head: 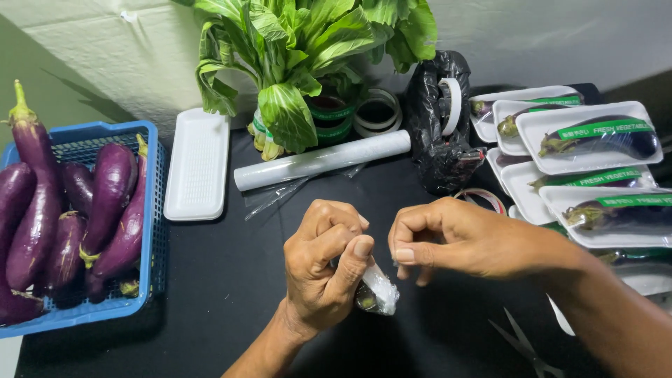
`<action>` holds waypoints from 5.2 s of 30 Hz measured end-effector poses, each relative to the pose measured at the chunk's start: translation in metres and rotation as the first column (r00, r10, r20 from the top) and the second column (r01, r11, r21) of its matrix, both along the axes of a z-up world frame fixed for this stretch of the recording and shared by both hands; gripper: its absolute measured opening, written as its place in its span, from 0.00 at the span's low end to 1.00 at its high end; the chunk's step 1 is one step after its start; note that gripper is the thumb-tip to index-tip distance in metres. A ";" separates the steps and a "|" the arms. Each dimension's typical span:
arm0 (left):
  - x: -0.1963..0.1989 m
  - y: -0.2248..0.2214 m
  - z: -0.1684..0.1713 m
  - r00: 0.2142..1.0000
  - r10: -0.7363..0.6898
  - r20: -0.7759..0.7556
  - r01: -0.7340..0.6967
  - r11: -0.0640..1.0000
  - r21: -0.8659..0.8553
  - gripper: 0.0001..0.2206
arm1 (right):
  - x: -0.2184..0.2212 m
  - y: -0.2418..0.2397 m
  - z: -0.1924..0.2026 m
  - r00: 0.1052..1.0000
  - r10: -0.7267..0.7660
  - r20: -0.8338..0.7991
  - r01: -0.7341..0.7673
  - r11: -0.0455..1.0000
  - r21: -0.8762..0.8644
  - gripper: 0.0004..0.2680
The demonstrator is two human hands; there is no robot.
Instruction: The person places an eggplant onto a foam tray, wraps it tightly in plastic film, and then secures the ends with green adhesive tape.
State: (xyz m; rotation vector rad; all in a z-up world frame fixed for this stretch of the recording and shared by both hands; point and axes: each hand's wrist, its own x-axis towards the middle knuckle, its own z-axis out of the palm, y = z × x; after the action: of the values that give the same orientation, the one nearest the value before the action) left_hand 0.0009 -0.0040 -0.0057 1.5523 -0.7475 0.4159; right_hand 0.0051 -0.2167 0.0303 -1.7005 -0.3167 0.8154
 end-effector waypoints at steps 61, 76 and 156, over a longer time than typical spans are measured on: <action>-0.033 0.049 -0.056 0.725 -0.155 -0.671 0.052 0.984 -0.172 0.34 | -0.058 0.074 -0.103 0.487 0.078 0.870 0.687 0.580 -0.437 0.41; -0.028 0.051 -0.084 0.518 0.039 -0.855 -0.184 0.981 -0.067 0.24 | 0.046 -0.083 -0.068 0.650 -0.509 0.565 0.758 0.372 -0.536 0.15; -0.071 0.028 -0.119 0.882 0.286 -0.375 -0.119 0.904 0.410 0.32 | -0.041 0.072 -0.064 0.922 -0.084 0.378 0.292 0.791 -0.537 0.06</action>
State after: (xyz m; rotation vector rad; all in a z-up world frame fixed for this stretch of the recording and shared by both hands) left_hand -0.0706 0.0242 -0.1245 2.0122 -0.3236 0.0703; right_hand -0.0355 -0.1450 -0.0335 -2.4270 -0.1143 0.4835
